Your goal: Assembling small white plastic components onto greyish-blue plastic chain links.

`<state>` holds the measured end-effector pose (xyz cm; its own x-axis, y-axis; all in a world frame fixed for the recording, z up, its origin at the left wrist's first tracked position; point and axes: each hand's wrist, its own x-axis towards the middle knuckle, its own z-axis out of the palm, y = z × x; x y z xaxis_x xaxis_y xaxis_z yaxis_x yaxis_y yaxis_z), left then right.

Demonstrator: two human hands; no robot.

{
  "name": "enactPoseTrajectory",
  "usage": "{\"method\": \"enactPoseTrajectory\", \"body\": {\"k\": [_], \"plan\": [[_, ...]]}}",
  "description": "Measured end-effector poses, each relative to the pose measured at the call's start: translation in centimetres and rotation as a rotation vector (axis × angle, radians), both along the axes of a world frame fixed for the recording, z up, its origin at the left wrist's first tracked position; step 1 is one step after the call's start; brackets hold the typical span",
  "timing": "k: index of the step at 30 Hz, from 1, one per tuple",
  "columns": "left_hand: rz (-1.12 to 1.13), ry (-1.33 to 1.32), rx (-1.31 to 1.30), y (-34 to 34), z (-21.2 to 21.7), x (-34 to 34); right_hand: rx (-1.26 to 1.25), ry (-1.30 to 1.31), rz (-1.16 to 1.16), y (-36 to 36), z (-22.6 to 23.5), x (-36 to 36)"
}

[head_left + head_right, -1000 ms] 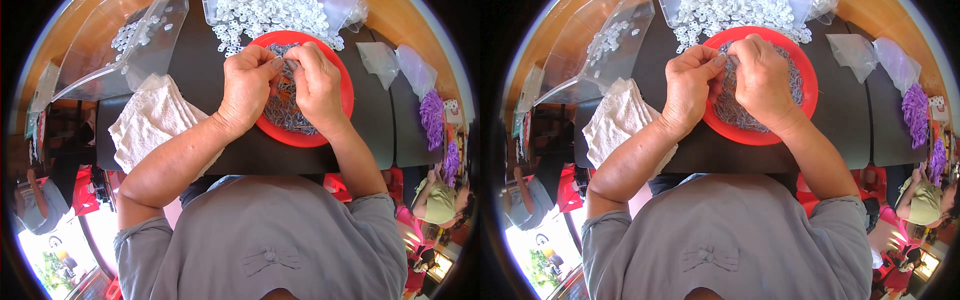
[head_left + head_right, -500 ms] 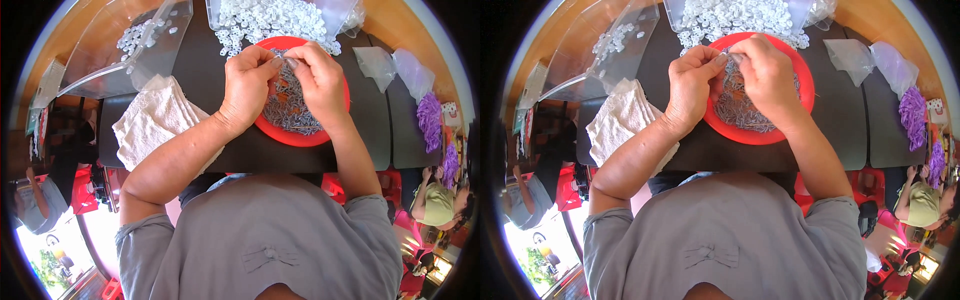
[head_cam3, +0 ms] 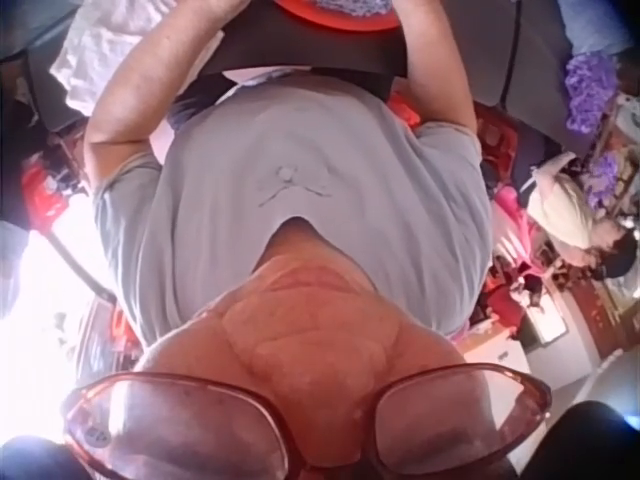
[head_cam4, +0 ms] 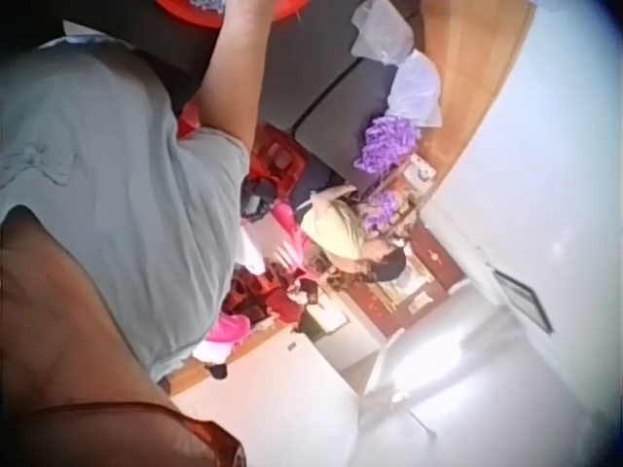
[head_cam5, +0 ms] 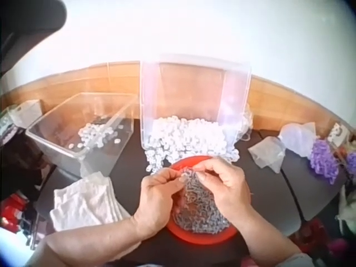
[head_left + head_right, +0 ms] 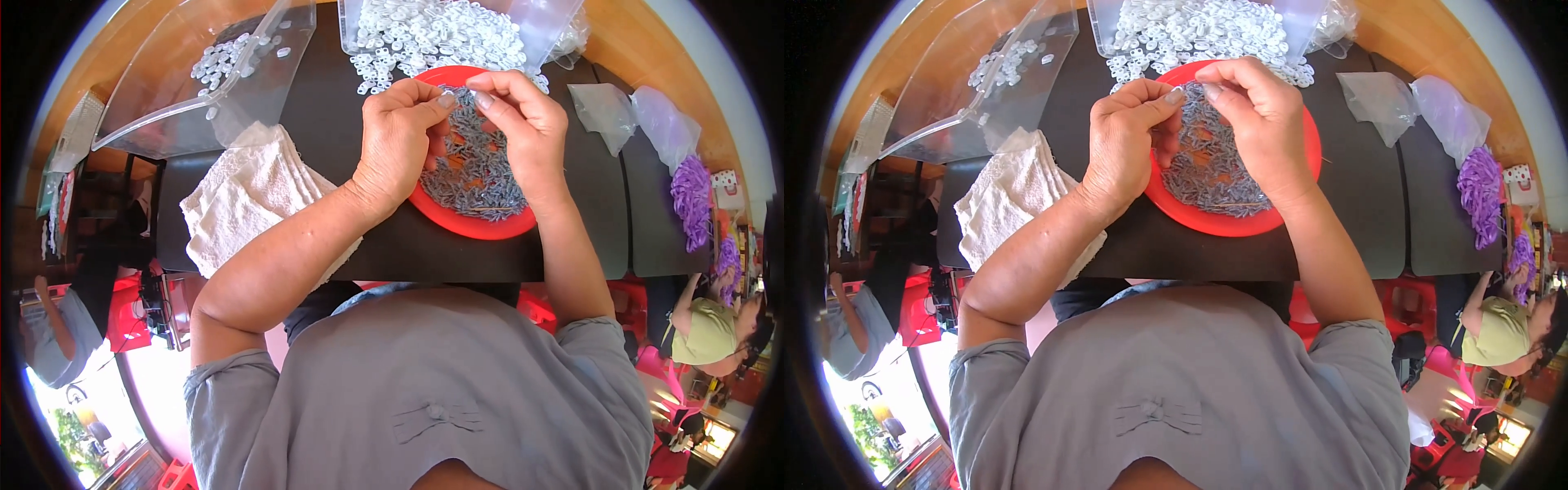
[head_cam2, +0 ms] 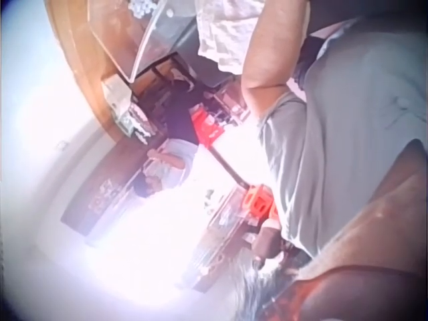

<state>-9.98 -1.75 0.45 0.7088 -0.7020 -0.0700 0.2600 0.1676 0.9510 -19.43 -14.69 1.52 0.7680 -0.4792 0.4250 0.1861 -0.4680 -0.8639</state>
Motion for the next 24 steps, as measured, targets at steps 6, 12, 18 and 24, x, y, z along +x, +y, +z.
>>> {"method": "enactPoseTrajectory", "body": {"k": [6, 12, 18, 24], "plan": [[-0.023, -0.015, 0.010, 0.0, 0.2, -0.2, -0.279, -0.050, -0.005, -0.3, -0.6, 0.5], [-0.065, -0.028, 0.016, 0.0, 0.2, -0.5, -0.266, -0.027, 0.025, -0.5, -0.7, 0.5], [-0.097, -0.036, 0.018, -0.1, 0.0, -0.2, -0.190, 0.013, 0.089, -1.0, -0.8, 0.3], [-0.058, 0.028, -0.040, -0.2, 0.2, -0.2, 0.067, 0.004, -0.001, -0.6, 0.0, 0.0]]}}
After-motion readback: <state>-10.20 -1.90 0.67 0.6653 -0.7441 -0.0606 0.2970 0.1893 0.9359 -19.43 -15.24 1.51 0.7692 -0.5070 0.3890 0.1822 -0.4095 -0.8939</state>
